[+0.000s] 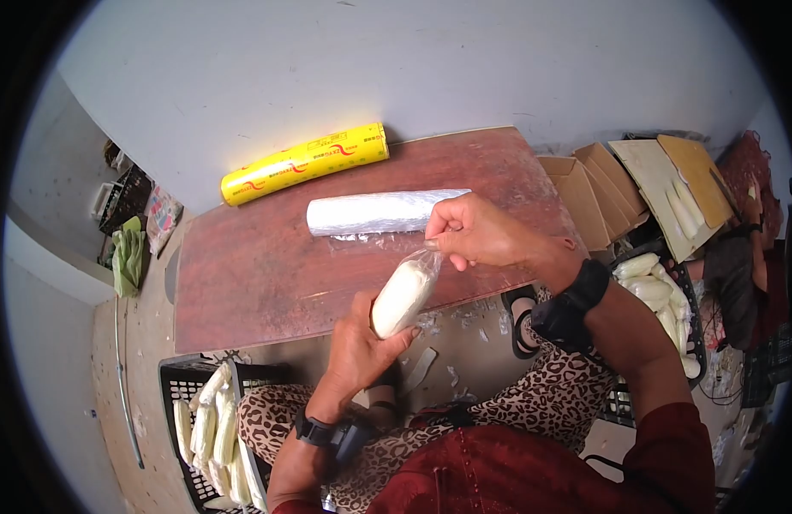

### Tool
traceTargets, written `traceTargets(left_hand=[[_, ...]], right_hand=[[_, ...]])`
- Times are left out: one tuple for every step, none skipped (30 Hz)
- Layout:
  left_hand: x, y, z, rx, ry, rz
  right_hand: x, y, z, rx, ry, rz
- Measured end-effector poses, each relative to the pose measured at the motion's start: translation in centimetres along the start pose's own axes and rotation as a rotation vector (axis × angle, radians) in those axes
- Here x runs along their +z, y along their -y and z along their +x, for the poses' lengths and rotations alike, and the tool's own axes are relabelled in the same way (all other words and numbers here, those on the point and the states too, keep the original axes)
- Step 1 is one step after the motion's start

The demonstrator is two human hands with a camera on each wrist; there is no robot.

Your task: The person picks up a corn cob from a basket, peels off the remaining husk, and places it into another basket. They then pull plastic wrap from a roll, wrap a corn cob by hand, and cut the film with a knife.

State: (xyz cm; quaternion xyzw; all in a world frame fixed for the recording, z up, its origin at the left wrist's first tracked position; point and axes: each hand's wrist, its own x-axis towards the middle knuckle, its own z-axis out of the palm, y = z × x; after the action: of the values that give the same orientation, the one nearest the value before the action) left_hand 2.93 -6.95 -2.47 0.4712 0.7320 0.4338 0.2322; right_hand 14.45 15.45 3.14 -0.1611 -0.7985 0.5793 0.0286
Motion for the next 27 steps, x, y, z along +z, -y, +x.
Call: traceTargets(left_hand=[[0.0,0.0,0.0,0.008,-0.019,-0.037],[0.1,0.1,0.0,0.016,-0.038,-0.075],[0.0,0.2,0.0,0.0,-0.015,-0.091],[-0.1,0.6,0.1,-0.015,0.007,-0.106],[-0.2,0.7,0.1,-0.03,0.031,-0.122],[-0.3,0.7,0.2,-0.058,0.056,-0.175],[-0.3,0.7,0.2,-0.086,0.082,-0.228],[-0.4,0.7,0.3,-0.114,0.107,-0.281],[-0.5,0.9,0.3,-0.154,0.136,-0.304],[-0.7,1.2,0.4,-0.195,0.164,-0.326],[-0.7,1.4,0.4,-0.236,0.191,-0.348],[-0.8,1.6,0.5,-0.242,0.19,-0.371],[-0.7,1.7,0.5,-0.248,0.189,-0.395],[-0.8,1.6,0.6,-0.253,0.189,-0.418],[-0.9,1.3,0.6,-0.276,0.182,-0.466],[-1.1,0.7,0.5,-0.298,0.175,-0.513],[-1.1,0.3,0.5,-0.321,0.169,-0.56],[-1.0,0.4,0.5,-0.3,0.149,-0.594],[-0.7,0.6,0.6,-0.279,0.128,-0.628],[-0.6,0.7,0.6,-0.258,0.107,-0.661],[-0.6,0.7,0.6,-0.263,0.112,-0.675],[-0.7,0.7,0.6,-0.27,0.116,-0.689],[-0.8,0.6,0.6,-0.276,0.12,-0.703],[-0.9,0.5,0.6,-0.286,0.146,-0.728],[-1.1,0.4,0.6,-0.296,0.173,-0.752],[-1.2,0.4,0.6,-0.305,0.2,-0.777],[-1.2,0.4,0.5,-0.297,0.216,-0.779]], right_hand=[[0.2,0.0,0.0,-0.027,-0.026,0.037],[0.3,0.1,0.0,-0.053,-0.052,0.074],[0.4,0.2,-0.1,-0.059,-0.058,0.094],[0.5,0.4,-0.1,-0.065,-0.063,0.113],[0.5,0.6,-0.1,-0.071,-0.069,0.133],[0.5,0.8,-0.1,-0.076,-0.069,0.14],[0.6,0.9,-0.2,-0.08,-0.068,0.147],[0.6,1.1,-0.2,-0.084,-0.067,0.155],[0.6,1.1,-0.2,-0.085,-0.067,0.153],[0.7,1.2,-0.2,-0.086,-0.066,0.152],[0.7,1.2,-0.2,-0.088,-0.065,0.151],[0.8,1.4,-0.2,-0.091,-0.062,0.152],[0.8,1.6,-0.2,-0.093,-0.059,0.153],[0.8,1.6,-0.2,-0.095,-0.057,0.155],[0.9,1.6,-0.2,-0.1,-0.066,0.135],[0.9,1.6,-0.1,-0.105,-0.076,0.116],[0.9,1.5,0.0,-0.109,-0.086,0.098],[0.9,1.5,0.0,-0.111,-0.088,0.099],[0.9,1.4,0.1,-0.112,-0.09,0.101],[0.8,1.4,0.1,-0.114,-0.091,0.102],[0.9,1.3,0.1,-0.116,-0.089,0.102],[0.9,1.2,0.1,-0.118,-0.086,0.103],[0.9,1.1,0.1,-0.119,-0.084,0.103],[0.9,1.2,0.1,-0.118,-0.081,0.093],[0.9,1.4,0.0,-0.117,-0.079,0.083],[0.9,1.5,0.0,-0.115,-0.077,0.072],[0.9,1.5,0.0,-0.121,-0.077,0.074]])
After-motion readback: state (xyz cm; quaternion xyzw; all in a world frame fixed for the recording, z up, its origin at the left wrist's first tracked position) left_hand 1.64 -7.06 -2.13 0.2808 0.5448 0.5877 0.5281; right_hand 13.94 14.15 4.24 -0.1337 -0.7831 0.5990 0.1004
